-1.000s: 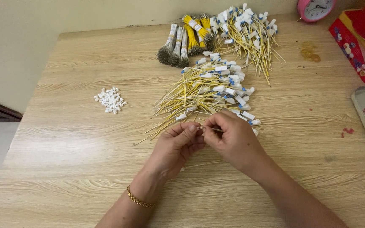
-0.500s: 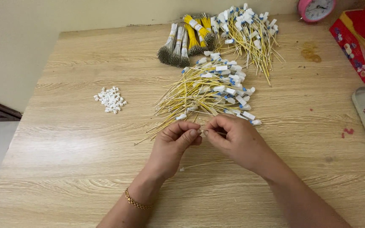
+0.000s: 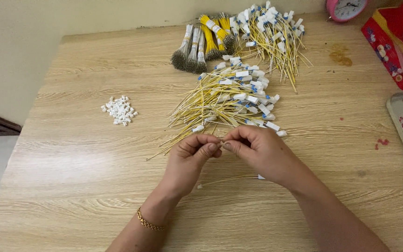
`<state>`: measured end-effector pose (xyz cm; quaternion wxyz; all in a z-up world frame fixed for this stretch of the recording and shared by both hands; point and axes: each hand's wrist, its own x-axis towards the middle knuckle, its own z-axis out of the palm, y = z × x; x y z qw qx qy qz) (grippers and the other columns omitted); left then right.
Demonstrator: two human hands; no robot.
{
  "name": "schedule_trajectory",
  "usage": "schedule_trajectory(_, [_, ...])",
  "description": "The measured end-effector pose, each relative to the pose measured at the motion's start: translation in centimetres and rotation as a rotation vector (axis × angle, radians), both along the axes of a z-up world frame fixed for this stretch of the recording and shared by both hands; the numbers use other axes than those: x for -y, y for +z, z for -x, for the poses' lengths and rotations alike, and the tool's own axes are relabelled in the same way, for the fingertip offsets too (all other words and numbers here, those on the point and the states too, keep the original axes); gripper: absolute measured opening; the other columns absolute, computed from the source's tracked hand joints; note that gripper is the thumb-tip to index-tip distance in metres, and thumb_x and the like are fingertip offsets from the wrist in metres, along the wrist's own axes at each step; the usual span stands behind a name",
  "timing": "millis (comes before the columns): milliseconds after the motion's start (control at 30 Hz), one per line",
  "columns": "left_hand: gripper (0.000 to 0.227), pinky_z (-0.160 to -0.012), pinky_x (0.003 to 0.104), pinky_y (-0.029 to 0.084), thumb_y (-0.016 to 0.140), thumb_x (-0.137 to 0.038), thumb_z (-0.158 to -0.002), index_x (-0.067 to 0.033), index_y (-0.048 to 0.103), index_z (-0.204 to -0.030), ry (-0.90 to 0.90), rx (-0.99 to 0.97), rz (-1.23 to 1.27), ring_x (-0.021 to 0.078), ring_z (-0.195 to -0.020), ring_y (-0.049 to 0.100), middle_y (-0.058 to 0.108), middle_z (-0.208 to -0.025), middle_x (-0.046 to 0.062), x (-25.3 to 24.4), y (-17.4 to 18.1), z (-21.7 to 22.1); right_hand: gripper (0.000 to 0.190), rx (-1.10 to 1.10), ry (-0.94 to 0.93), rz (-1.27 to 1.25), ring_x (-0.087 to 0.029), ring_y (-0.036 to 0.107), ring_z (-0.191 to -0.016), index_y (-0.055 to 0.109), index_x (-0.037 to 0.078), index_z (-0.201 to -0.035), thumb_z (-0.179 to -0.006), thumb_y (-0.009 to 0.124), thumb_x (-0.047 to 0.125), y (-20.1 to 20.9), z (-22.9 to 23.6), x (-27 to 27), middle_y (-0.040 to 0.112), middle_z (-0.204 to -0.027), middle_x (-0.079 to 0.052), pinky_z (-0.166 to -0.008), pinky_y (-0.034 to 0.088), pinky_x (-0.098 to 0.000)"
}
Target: Assemble small electronic components by attaching plastic caps to wire terminals at a workbench.
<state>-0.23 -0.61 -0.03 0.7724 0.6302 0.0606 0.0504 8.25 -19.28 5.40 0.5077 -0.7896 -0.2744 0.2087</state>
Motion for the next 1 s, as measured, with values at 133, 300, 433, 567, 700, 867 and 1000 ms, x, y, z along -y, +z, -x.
schedule_trajectory(133, [0.013,-0.082,0.028,0.06,0.068,-0.006,-0.097,-0.001,0.074,-0.107,0.016,-0.034,0.041,0.0116,-0.087,0.07,0.075,-0.093,0.004,-0.3,-0.3,0.0,0.016,-0.003,-0.011,0.053,-0.006,0.058,-0.067,0.074,0.005,-0.098,-0.093,0.069,0.019,-0.1,0.1,-0.1,0.072,-0.077,-0.001,-0.06,0.051,-0.0268])
schedule_trajectory(300, [0.011,-0.081,0.027,0.06,0.068,-0.005,-0.097,-0.0009,0.074,-0.106,0.016,-0.002,-0.033,0.0113,-0.087,0.069,0.075,-0.094,0.004,0.0,-0.4,0.2,0.015,0.054,-0.011,0.073,-0.008,0.059,-0.065,0.07,0.005,-0.096,-0.092,0.066,0.018,0.0,0.7,-0.4,0.071,-0.075,-0.002,-0.059,0.051,-0.0274])
schedule_trajectory(433, [0.01,-0.081,0.026,0.06,0.069,-0.002,-0.096,-0.0008,0.073,-0.105,0.043,0.03,-0.046,0.0104,-0.087,0.069,0.075,-0.094,0.003,0.1,-0.8,0.3,0.015,0.096,-0.015,0.088,-0.009,0.061,-0.065,0.068,0.004,-0.093,-0.091,0.067,0.019,-0.5,0.9,-0.7,0.07,-0.075,-0.002,-0.06,0.052,-0.0286])
schedule_trajectory(567, [0.009,-0.08,0.026,0.059,0.069,-0.003,-0.096,-0.0007,0.074,-0.104,0.066,0.027,-0.069,0.0099,-0.085,0.068,0.074,-0.092,0.003,0.1,-1.0,0.3,0.015,0.055,-0.024,0.07,-0.009,0.061,-0.065,0.068,0.005,-0.093,-0.092,0.065,0.019,-0.3,1.3,-1.0,0.07,-0.074,-0.003,-0.059,0.052,-0.029])
schedule_trajectory(700, [0.009,-0.081,0.026,0.059,0.069,-0.004,-0.096,-0.0007,0.073,-0.103,0.065,0.022,-0.058,0.0097,-0.086,0.068,0.074,-0.093,0.003,-0.1,-0.9,0.3,0.016,0.066,-0.027,0.076,-0.009,0.059,-0.064,0.068,0.004,-0.094,-0.092,0.066,0.019,-0.9,0.8,-1.0,0.069,-0.073,-0.003,-0.059,0.051,-0.0294])
schedule_trajectory(867, [0.012,-0.081,0.029,0.06,0.068,-0.006,-0.097,-0.0008,0.074,-0.105,0.038,-0.034,0.069,0.0129,-0.085,0.07,0.075,-0.092,0.005,-0.2,0.3,0.1,0.018,-0.073,-0.032,0.052,-0.008,0.05,-0.063,0.072,0.006,-0.097,-0.096,0.065,0.023,-0.4,0.2,-0.4,0.063,-0.071,0.0,-0.056,0.045,-0.028])
schedule_trajectory(1000, [0.012,-0.082,0.03,0.06,0.067,-0.006,-0.096,-0.0027,0.069,-0.108,0.051,-0.011,0.154,0.0138,-0.086,0.071,0.073,-0.093,0.005,-0.5,-0.9,0.0,0.018,-0.061,-0.015,0.056,-0.005,0.054,-0.064,0.072,0.007,-0.097,-0.095,0.065,0.024,0.0,0.5,-0.7,0.066,-0.072,0.003,-0.057,0.048,-0.0244])
